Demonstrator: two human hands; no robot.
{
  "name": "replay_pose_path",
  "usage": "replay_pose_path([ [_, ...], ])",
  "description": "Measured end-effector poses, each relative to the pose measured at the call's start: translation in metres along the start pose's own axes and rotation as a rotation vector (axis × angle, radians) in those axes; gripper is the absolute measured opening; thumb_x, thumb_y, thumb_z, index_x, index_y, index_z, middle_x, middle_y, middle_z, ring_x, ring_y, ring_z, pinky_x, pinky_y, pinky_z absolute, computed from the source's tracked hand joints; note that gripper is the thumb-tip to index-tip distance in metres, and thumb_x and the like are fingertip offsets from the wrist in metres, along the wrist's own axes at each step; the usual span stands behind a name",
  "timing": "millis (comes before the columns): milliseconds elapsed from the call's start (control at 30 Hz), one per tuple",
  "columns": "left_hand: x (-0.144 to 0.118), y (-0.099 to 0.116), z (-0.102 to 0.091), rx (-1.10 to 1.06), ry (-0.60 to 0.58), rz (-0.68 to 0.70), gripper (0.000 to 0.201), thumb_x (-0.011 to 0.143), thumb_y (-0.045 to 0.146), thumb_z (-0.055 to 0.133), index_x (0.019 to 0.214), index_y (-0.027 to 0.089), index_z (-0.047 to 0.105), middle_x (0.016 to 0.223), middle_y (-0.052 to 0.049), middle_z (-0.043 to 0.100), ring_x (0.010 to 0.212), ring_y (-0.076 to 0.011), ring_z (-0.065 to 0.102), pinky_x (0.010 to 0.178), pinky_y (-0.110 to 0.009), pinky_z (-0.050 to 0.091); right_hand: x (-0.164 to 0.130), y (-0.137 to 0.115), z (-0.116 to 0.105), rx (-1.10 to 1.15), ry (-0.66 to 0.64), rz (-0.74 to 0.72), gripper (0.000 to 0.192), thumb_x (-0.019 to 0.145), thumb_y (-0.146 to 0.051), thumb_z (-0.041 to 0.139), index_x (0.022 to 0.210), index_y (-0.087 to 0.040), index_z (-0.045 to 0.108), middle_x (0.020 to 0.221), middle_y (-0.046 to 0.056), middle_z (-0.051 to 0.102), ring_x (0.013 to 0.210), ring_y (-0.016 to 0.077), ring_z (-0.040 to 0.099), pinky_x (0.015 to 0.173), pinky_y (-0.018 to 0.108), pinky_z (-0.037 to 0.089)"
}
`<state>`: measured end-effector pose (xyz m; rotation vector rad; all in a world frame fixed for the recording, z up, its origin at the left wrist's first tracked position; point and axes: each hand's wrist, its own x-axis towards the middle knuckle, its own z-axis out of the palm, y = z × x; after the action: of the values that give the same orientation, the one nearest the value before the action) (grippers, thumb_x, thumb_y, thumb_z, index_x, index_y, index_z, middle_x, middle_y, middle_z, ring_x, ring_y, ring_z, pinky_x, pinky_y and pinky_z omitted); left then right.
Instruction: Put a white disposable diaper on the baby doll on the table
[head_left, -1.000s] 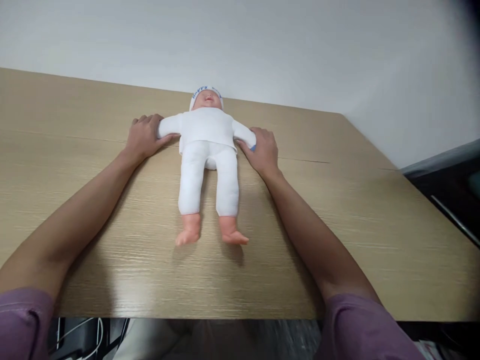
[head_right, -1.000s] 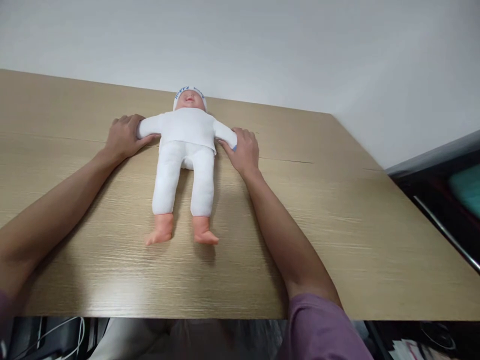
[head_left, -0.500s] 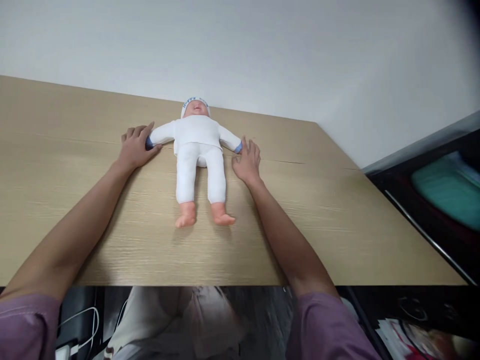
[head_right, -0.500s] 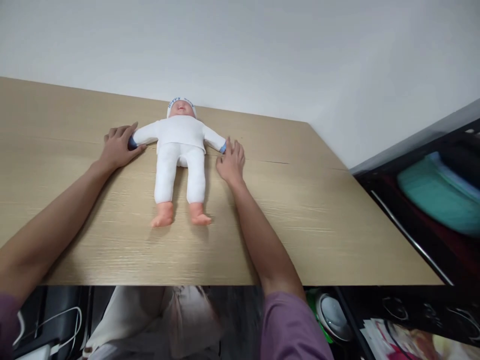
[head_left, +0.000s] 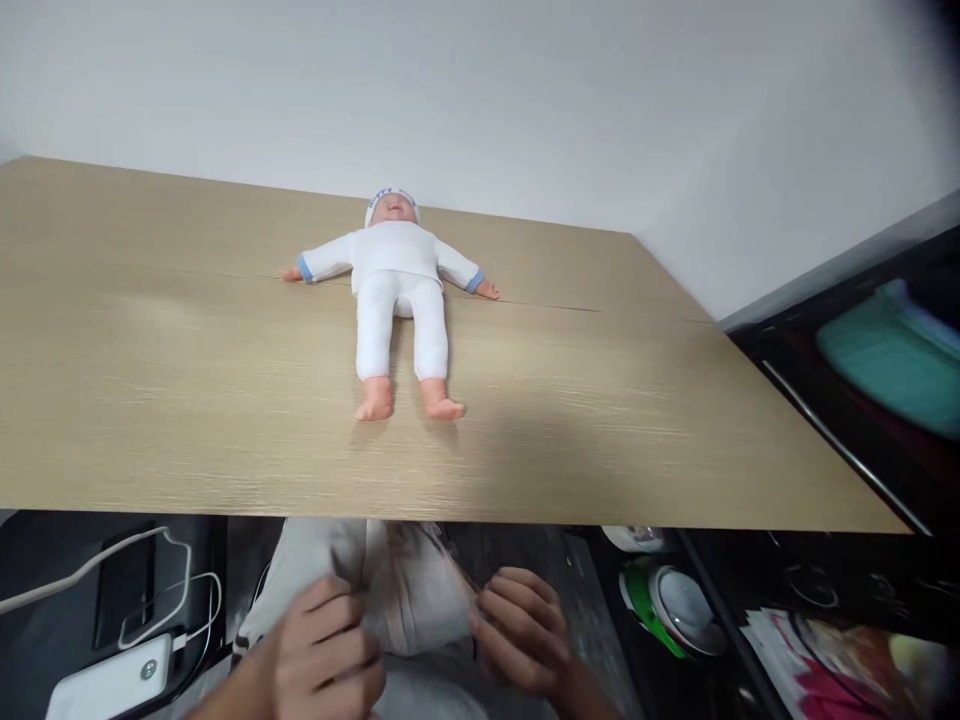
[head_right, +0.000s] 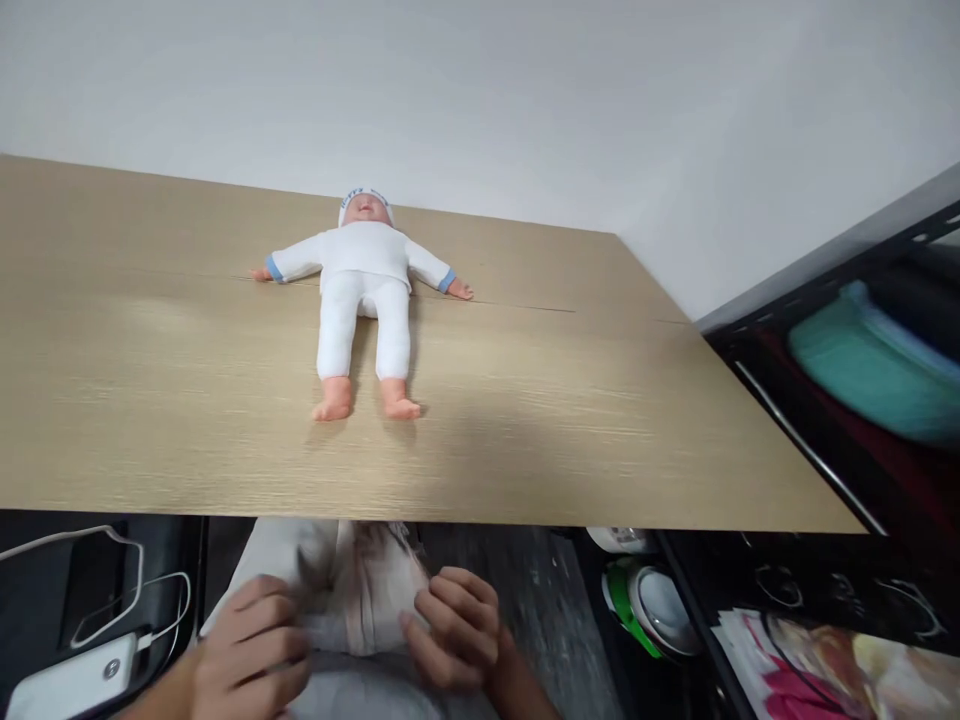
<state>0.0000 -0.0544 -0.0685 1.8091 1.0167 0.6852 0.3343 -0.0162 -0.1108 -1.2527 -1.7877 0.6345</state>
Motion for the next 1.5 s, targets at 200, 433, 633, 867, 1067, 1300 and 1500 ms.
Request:
replay_pose_path([
  [200, 0.016, -0.065, 0.085, 0.044, 0.197, -0.502, 0.051, 0.106, 0.073, 0.056, 0.108, 0.026, 0.074, 0.113, -0.017, 0.080, 0.118, -0.0411, 0.074, 0.110, -0.057, 0.055, -0.036, 0.034, 0.064, 0.005, -0.014, 0.488, 0.045, 0.104, -0.069, 0.061, 0.118, -0.030, 0.080, 0.116, 0.012, 0.087, 0.110, 0.0379, 0.086, 0.098, 0.060, 0.071],
  [433, 0.048, -0.073, 0.079, -0.378, 0.103, -0.662, 0.083, 0.071, 0.104, 0.073, 0.091, 0.024, 0.068, 0.072, 0.001, 0.062, 0.078, -0.0271, 0.065, 0.085, -0.043, 0.058, -0.029, 0.022, 0.088, 0.047, -0.205, 0.513, 0.060, 0.096, -0.080, 0.065, 0.113, -0.024, 0.081, 0.109, 0.017, 0.089, 0.110, 0.0439, 0.087, 0.095, 0.055, 0.070],
  [633, -0.019, 0.007, 0.082, -0.547, 0.245, -0.537, 0.066, 0.078, 0.088, 0.085, 0.100, 0.026, 0.083, 0.111, -0.012, 0.086, 0.119, -0.0418, 0.077, 0.116, -0.056, 0.058, -0.061, -0.066, 0.038, 0.189, -0.198, 0.450, 0.043, 0.101, -0.068, 0.070, 0.126, -0.034, 0.082, 0.112, 0.007, 0.089, 0.103, 0.0347, 0.087, 0.087, 0.045, 0.074],
  [867, -0.076, 0.077, 0.061, -0.279, 0.181, -0.389, 0.051, 0.089, 0.067, 0.085, 0.135, 0.045, 0.086, 0.138, -0.010, 0.082, 0.154, -0.0467, 0.062, 0.139, -0.063, 0.042, -0.108, -0.130, 0.002, 0.051, -0.034, 0.335, 0.028, 0.091, -0.062, 0.085, 0.117, -0.051, 0.082, 0.086, 0.000, 0.080, 0.075, 0.0329, 0.082, 0.063, 0.046, 0.074],
  [1067, -0.062, 0.075, 0.059, -0.372, 0.318, -0.303, 0.052, 0.093, 0.067, 0.082, 0.137, 0.041, 0.085, 0.143, -0.011, 0.080, 0.154, -0.0475, 0.061, 0.139, -0.063, 0.042, -0.090, -0.149, 0.004, 0.065, 0.022, 0.319, 0.024, 0.095, -0.062, 0.080, 0.115, -0.048, 0.081, 0.086, -0.001, 0.081, 0.074, 0.0332, 0.081, 0.065, 0.048, 0.074],
  [1300, -0.023, 0.055, 0.051, -0.618, 0.515, -0.356, 0.069, 0.088, 0.083, 0.082, 0.126, 0.027, 0.072, 0.140, -0.014, 0.076, 0.145, -0.0410, 0.065, 0.126, -0.052, 0.051, -0.067, -0.141, 0.014, -0.021, 0.176, 0.212, 0.034, 0.099, -0.052, 0.078, 0.128, -0.036, 0.074, 0.116, 0.008, 0.085, 0.102, 0.0356, 0.084, 0.091, 0.055, 0.074],
  [1500, -0.016, 0.038, 0.058, -0.736, 0.465, -0.373, 0.072, 0.088, 0.084, 0.082, 0.117, 0.030, 0.045, 0.099, 0.000, 0.067, 0.093, -0.0232, 0.067, 0.087, -0.035, 0.055, -0.026, -0.132, 0.012, -0.111, 0.130, -0.013, 0.043, 0.107, -0.042, 0.073, 0.149, -0.042, 0.066, 0.144, 0.010, 0.077, 0.131, 0.0391, 0.075, 0.105, 0.067, 0.068],
])
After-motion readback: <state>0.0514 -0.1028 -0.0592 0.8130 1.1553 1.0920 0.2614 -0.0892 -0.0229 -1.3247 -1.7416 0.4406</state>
